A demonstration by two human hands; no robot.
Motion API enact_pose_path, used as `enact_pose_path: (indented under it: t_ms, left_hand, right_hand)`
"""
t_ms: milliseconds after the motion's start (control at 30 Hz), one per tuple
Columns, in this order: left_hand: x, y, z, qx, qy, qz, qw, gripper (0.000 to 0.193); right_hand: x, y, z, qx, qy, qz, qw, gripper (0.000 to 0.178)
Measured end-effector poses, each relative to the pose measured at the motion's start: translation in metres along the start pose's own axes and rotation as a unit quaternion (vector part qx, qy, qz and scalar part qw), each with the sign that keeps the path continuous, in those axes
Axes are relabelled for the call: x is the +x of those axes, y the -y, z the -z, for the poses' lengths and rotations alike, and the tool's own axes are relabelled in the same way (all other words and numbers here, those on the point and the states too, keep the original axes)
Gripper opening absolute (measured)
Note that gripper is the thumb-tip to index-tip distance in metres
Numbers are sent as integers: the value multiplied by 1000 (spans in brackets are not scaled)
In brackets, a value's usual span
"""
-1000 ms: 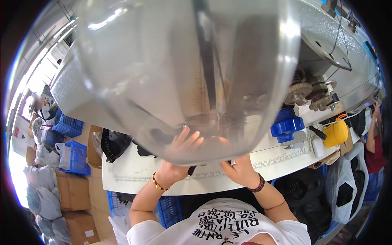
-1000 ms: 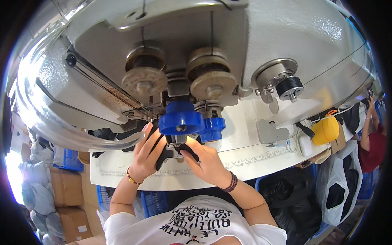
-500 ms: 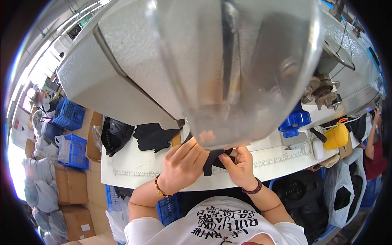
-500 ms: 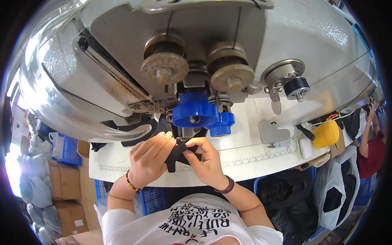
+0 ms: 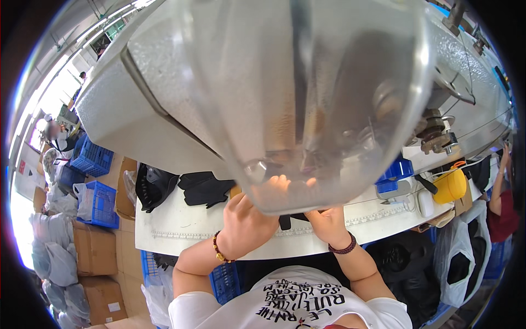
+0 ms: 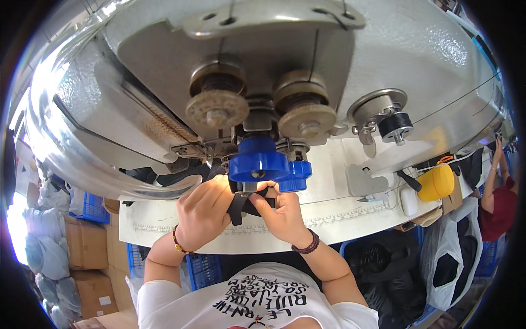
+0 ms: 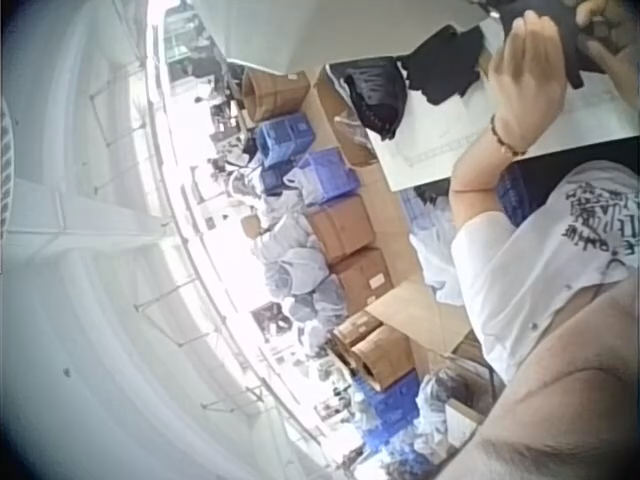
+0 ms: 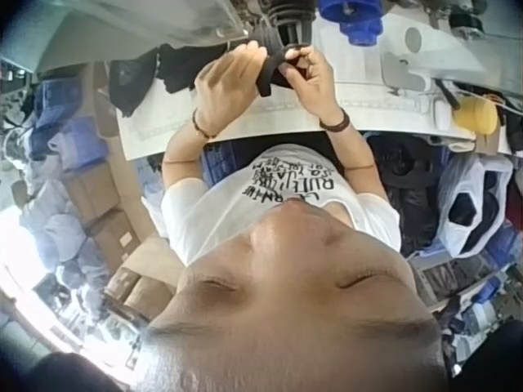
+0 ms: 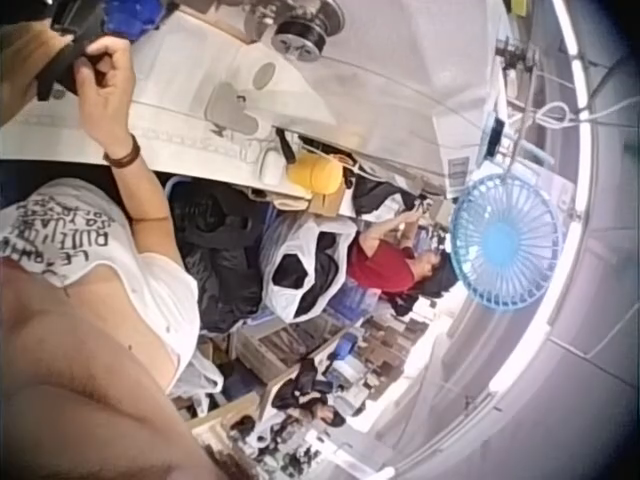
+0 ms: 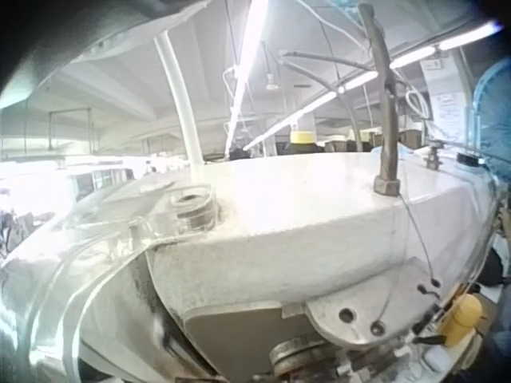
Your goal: The recorder uses an industrial sewing machine to stitch together black leather components for shoe manufacturing.
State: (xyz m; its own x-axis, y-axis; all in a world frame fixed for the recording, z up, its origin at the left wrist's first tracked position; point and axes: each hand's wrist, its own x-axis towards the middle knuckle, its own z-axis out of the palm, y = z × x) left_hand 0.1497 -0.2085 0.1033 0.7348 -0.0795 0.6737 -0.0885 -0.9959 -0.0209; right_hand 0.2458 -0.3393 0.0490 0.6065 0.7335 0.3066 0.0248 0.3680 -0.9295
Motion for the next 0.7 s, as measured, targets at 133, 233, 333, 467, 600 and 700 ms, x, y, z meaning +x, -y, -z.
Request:
enact_pose_path:
  t_ms: [133,233,333,467,600,700]
  left_hand:
    - [1,-1,9,-77,43,88,992,29]
    - [6,3,19,-239,12,229,944,28]
    - [-3,-5,10,-247,-29,199,948,25]
    - [-20,-19,-6,-89,-27,90,992,29]
    - [-19,-22,-8,-29,4,67,997,32]
    - [-15,-22,-5,-22,13,61,998,31]
  right_hand:
    - [2,2,-2,32,-9,9,999,20]
    - [2,3,0,36,-12,-1,999,25]
    - [1,9,5,34,18,-51,998,30]
    - [-5,11,3,61,1,-88,994,32]
    - [-8,4,5,83,-8,-57,995,27]
    - [-8,-1,5,90,-17,-33,995,24]
